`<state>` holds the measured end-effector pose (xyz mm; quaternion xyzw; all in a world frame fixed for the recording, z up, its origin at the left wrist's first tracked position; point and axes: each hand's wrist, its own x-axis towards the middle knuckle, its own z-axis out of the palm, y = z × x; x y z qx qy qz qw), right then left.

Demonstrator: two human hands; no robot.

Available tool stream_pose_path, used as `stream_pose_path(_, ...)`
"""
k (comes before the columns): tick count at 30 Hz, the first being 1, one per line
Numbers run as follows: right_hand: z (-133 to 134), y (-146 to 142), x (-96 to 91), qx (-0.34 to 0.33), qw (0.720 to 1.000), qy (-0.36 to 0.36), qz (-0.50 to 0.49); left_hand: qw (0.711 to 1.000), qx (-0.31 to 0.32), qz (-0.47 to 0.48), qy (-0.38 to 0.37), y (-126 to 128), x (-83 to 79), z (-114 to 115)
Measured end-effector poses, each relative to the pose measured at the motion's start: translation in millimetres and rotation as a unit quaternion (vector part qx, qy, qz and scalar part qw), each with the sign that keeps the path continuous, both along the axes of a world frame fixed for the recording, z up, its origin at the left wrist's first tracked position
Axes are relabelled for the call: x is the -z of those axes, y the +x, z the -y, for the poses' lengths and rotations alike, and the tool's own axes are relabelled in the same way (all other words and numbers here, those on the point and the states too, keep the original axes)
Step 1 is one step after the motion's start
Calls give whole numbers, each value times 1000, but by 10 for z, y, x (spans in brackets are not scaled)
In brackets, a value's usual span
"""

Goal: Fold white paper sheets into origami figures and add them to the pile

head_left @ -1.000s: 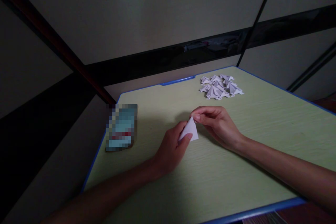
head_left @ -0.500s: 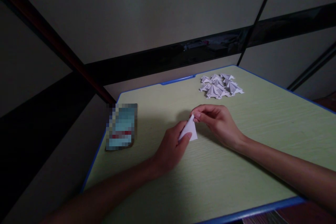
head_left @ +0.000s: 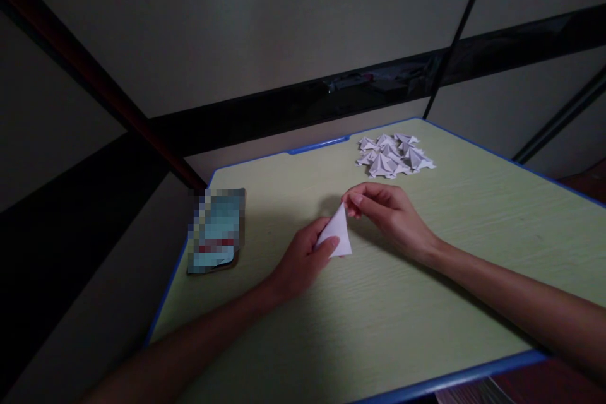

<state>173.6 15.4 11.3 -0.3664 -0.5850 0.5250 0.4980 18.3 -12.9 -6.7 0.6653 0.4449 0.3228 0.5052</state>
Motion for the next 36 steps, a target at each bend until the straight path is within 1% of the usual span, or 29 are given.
stream_pose_path(6, 42, -61, 4, -7, 998, -54, 33, 999, -2, -35, 35, 17, -22, 27)
stream_pose_path(10, 42, -69, 26, -10, 998, -58, 29, 998, -5, -41, 48, 28, -22, 37)
stream_pose_path(15, 31, -54, 26, -7, 998, -60, 14, 998, 2, -42, 38, 25, -29, 32)
stream_pose_path(21, 29, -40, 31, -26, 997, -68, -16, 999, 18, -26, 18, 18, -38, 15)
stream_pose_path(29, 15, -10, 57, -41, 998, -47, -28, 1000, 26, -16, 5, 14, -36, 0)
stream_pose_path(36, -13, -13, 83, -63, 994, -69, -61, 1000, 18, -3, -13, 16, -32, 1)
